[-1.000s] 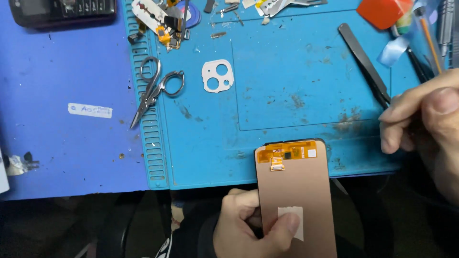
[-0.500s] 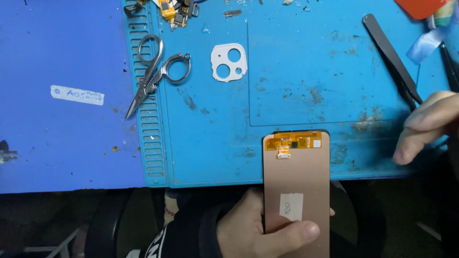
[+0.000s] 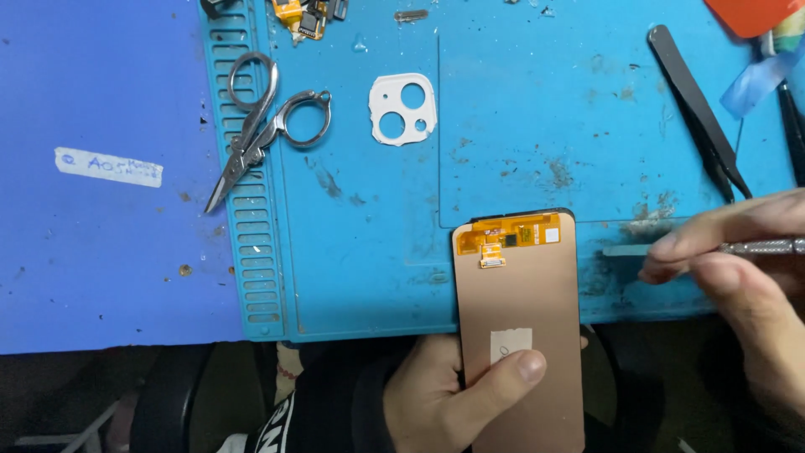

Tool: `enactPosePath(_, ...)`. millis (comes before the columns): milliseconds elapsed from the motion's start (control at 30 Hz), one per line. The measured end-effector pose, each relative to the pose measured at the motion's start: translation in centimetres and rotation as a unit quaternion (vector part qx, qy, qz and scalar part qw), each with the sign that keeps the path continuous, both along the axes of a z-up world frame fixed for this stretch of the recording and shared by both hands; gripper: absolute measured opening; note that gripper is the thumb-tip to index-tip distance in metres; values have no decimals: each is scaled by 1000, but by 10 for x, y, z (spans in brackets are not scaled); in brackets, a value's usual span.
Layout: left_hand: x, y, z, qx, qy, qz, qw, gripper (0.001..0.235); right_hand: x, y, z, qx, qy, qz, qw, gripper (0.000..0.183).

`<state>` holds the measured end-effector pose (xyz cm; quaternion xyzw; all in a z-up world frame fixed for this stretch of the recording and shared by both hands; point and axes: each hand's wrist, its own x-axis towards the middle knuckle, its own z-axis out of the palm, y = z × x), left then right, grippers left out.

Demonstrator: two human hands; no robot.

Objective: Cleaning adhesive residue from the edges of a mobile phone screen and wiping it down with a cleaning solution.

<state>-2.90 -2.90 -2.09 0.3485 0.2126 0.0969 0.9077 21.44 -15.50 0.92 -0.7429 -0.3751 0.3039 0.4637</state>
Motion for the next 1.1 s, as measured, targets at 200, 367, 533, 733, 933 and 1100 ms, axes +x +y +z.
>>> enactPosePath(200,2,-4,12,-163,88,23,982,52,-24,22,-1,-16,-164,48,985,10)
enactPosePath(367,7,-12,13,-191,119,68,972,49,-21,31,0,6,-159,58,986,14)
enactPosePath(533,10,-18,10,-185,121,132,966,46,-11,18,-20,-7,-111,30,993,10)
enactPosePath(733,5,-15,1,-125,74,53,988,44,-23,47,1,10,-40,6,999,11)
enactPosePath(933,5,-10,4,-139,86,62,984,45,-23,41,-2,-8,-58,13,998,16)
enactPosePath(1100,6,-17,6,-112,66,74,989,45,-16,40,-5,0,-64,45,997,15)
